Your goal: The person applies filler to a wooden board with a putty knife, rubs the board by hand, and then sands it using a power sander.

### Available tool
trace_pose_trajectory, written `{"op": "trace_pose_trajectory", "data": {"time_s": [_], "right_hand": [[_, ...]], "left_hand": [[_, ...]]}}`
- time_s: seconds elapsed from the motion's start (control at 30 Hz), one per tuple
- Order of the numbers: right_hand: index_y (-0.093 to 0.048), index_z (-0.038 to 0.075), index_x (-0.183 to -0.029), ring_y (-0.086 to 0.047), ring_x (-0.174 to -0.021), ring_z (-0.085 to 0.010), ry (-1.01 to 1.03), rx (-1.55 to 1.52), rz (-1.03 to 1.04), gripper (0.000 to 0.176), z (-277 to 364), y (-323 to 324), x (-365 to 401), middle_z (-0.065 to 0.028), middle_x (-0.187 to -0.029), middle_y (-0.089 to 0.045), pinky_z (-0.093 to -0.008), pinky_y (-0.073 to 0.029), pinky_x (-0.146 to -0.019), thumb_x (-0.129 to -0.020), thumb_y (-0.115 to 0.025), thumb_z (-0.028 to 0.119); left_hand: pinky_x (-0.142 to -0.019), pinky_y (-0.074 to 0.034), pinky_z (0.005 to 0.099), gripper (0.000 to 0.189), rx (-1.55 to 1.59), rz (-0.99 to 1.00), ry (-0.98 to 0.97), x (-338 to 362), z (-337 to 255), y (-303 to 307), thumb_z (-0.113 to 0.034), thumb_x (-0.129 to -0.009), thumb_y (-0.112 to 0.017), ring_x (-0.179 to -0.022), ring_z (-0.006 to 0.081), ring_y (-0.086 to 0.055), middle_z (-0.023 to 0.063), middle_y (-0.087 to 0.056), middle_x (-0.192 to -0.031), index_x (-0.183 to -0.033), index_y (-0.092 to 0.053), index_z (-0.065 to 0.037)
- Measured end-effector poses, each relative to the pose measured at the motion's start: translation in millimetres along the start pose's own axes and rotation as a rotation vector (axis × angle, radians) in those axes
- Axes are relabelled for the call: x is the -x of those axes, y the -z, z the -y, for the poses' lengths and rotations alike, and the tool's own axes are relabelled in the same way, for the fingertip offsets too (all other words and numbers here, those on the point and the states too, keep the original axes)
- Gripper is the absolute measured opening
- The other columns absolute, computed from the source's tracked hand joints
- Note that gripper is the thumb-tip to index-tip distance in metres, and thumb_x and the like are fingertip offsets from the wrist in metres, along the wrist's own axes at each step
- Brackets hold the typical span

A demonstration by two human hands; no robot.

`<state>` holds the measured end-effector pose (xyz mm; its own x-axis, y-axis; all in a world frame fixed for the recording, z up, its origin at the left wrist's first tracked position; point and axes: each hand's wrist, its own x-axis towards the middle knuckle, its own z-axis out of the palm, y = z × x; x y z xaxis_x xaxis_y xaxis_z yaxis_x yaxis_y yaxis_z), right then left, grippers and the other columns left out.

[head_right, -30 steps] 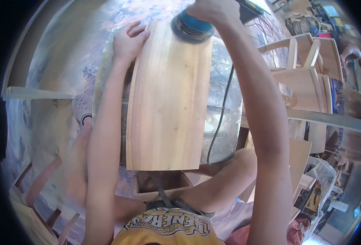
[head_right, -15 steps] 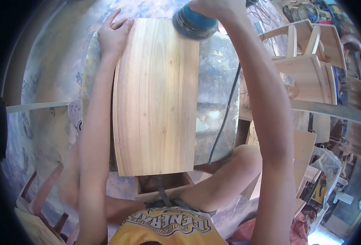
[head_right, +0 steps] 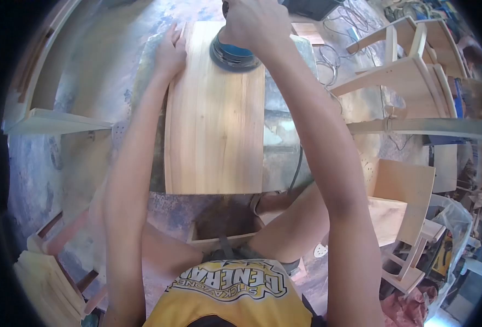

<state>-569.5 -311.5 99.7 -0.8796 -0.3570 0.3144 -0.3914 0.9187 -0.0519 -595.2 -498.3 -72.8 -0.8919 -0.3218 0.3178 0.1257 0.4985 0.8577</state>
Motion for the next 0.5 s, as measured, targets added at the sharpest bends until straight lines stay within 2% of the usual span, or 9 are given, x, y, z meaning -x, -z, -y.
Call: {"op": "trace_pose_trajectory", "data": {"time_s": [0.07,0.1,0.13,0.17,0.3,0.37,0.4,0.47,0.5], "right_hand": [[-0.063,0.010,-0.102,-0.068,-0.087,-0.0441,0.060,0.010,-0.014,0.031,-2,-1,9,-0.0243,-0.094,-0.067,-0.0521,-0.055,-0.073,-0.073,-0.067,0.019],[-0.063,0.010,-0.102,-0.068,-0.087,-0.0435,0.118,0.028,-0.008,0.031,-2,-1,16,-0.0238,-0.093,-0.066,-0.0517,-0.055,-0.073,-0.074,-0.068,0.020],[-0.065,0.020,-0.119,-0.068,-0.096,-0.0442,0.005,0.045,0.053,0.050,6,0,23,-0.0232,-0.108,-0.065,-0.0491,-0.059,-0.077,-0.071,-0.075,0.027],[-0.065,0.020,-0.119,-0.068,-0.096,-0.0442,0.003,0.039,0.042,0.050,8,3,33,-0.0232,-0.108,-0.065,-0.0491,-0.059,-0.077,-0.071,-0.075,0.027],[-0.064,0.021,-0.118,-0.069,-0.090,-0.0443,0.032,-0.005,0.015,0.047,25,22,89,-0.0197,-0.099,-0.066,-0.0508,-0.058,-0.074,-0.071,-0.070,0.025],[-0.064,0.020,-0.116,-0.069,-0.089,-0.0446,0.066,-0.056,0.039,0.045,35,32,112,-0.0207,-0.098,-0.064,-0.0510,-0.058,-0.071,-0.071,-0.069,0.022],[-0.064,0.019,-0.115,-0.068,-0.089,-0.0446,0.088,-0.089,0.051,0.044,39,37,123,-0.0222,-0.101,-0.064,-0.0518,-0.058,-0.069,-0.071,-0.069,0.019],[-0.064,0.019,-0.116,-0.068,-0.090,-0.0444,0.089,-0.100,0.083,0.044,47,43,141,-0.0221,-0.101,-0.063,-0.0520,-0.058,-0.070,-0.072,-0.069,0.019],[-0.064,0.019,-0.116,-0.068,-0.092,-0.0443,0.088,-0.099,0.116,0.044,50,44,146,-0.0221,-0.102,-0.063,-0.0522,-0.058,-0.071,-0.073,-0.069,0.019]], "left_hand": [[-0.100,-0.049,0.0486,0.058,-0.163,0.072,-0.056,19,-4,7,-0.007,-0.092,-0.050,-0.117,0.0439,-0.062,0.0272,-0.069,-0.119,-0.150,-0.045,-0.005],[-0.100,-0.049,0.0486,0.058,-0.169,0.069,-0.069,29,-12,14,-0.007,-0.092,-0.050,-0.117,0.0439,-0.062,0.0272,-0.069,-0.119,-0.150,-0.045,-0.005],[-0.101,-0.048,0.0488,0.056,-0.226,0.094,-0.072,42,-20,22,-0.007,-0.095,-0.047,-0.118,0.0441,-0.061,0.0278,-0.065,-0.125,-0.150,-0.045,-0.005],[-0.103,-0.047,0.0489,0.053,-0.284,0.119,-0.072,55,-29,29,-0.008,-0.098,-0.045,-0.119,0.0443,-0.061,0.0284,-0.062,-0.131,-0.151,-0.045,-0.005],[-0.102,-0.047,0.0504,0.053,-0.318,0.101,-0.109,98,-38,53,-0.008,-0.098,-0.044,-0.118,0.0450,-0.061,0.0289,-0.062,-0.130,-0.150,-0.046,-0.006],[-0.102,-0.047,0.0494,0.052,-0.341,0.195,0.040,119,-54,68,-0.009,-0.099,-0.045,-0.118,0.0459,-0.061,0.0289,-0.061,-0.132,-0.151,-0.046,-0.006],[-0.102,-0.047,0.0494,0.052,-0.353,0.189,0.039,126,-53,73,-0.009,-0.099,-0.045,-0.118,0.0459,-0.061,0.0289,-0.061,-0.132,-0.151,-0.046,-0.006],[-0.103,-0.049,0.0436,0.051,-0.305,0.180,-0.017,144,-44,78,-0.012,-0.101,-0.050,-0.120,0.0401,-0.063,0.0280,-0.062,-0.133,-0.151,-0.044,-0.001],[-0.103,-0.049,0.0436,0.051,-0.309,0.177,-0.016,151,-36,78,-0.012,-0.101,-0.050,-0.120,0.0401,-0.063,0.0280,-0.062,-0.133,-0.151,-0.044,-0.001]]}}
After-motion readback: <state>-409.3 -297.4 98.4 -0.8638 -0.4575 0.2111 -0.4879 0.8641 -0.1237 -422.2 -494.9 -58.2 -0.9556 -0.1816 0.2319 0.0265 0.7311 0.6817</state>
